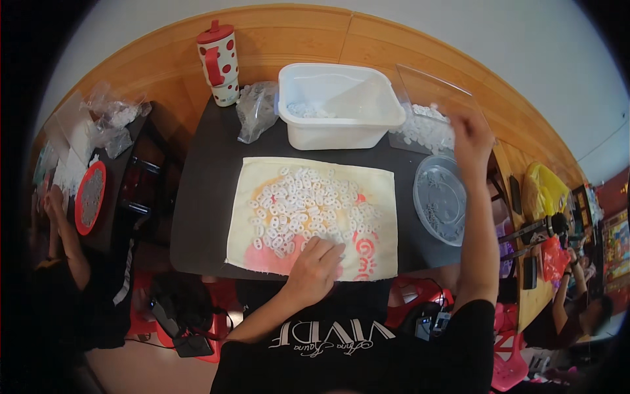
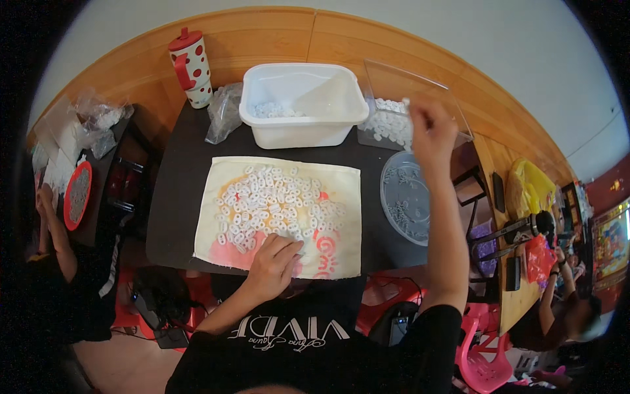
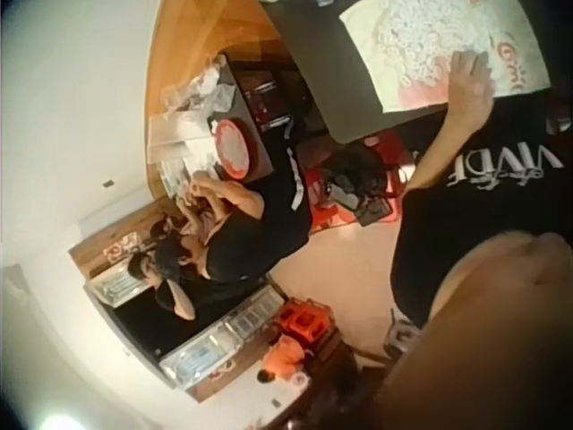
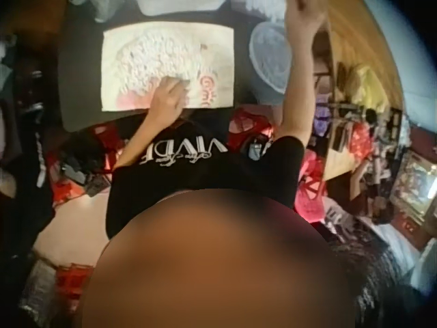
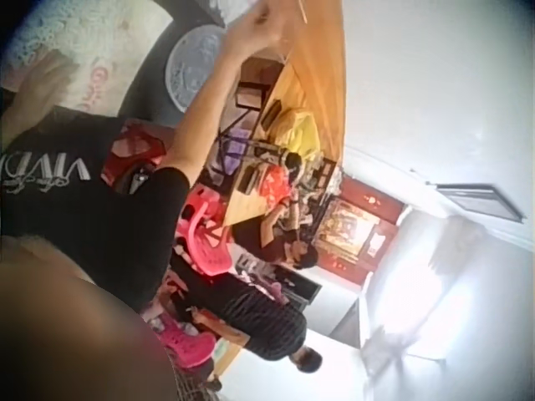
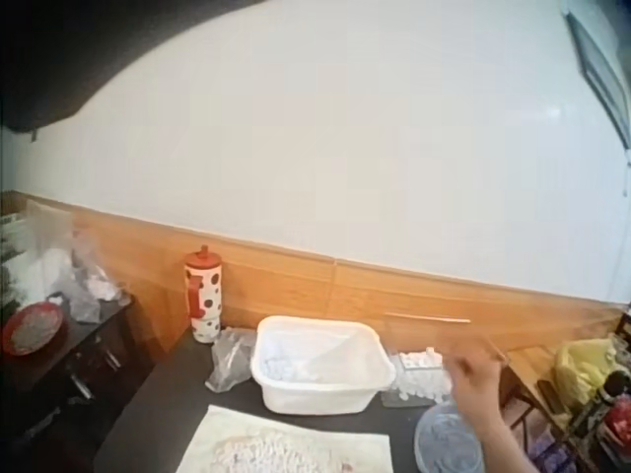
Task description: Assembling small white plastic rings by hand at a workstation.
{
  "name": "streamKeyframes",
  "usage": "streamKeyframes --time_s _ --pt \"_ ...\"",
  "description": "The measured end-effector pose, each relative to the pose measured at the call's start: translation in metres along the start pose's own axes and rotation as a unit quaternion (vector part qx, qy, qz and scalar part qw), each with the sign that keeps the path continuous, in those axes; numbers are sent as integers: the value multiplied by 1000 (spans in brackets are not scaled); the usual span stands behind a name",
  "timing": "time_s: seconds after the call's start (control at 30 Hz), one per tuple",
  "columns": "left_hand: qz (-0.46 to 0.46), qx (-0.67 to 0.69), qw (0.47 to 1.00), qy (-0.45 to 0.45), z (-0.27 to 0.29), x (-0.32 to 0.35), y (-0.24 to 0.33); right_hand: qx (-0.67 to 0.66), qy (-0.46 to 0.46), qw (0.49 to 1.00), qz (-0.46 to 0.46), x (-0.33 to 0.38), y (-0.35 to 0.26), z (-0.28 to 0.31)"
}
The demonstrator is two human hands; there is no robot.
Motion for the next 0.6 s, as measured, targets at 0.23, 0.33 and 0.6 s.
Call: streamKeyframes --time_s 0.23,0.33,0.6 --pt "0 1 1000 -10 0 1 1 -39 -291 923 250 144 -81 -66" --pt "5 -9 1000 -12 0 -1 0 -15 -294 932 213 168 -92 -82" --pt "20 11 1000 1 1 -1 -1 -88 -343 897 264 183 -104 -64"
Point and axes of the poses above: each hand's wrist, its own x-axis away from the middle knuckle, its own z-axis out of the back of the hand, y = z × x, the point moved 6 cm from there along -x, towards the middle knuckle, and after that the axes turned 15 degrees about x, right-handed, at the moved point
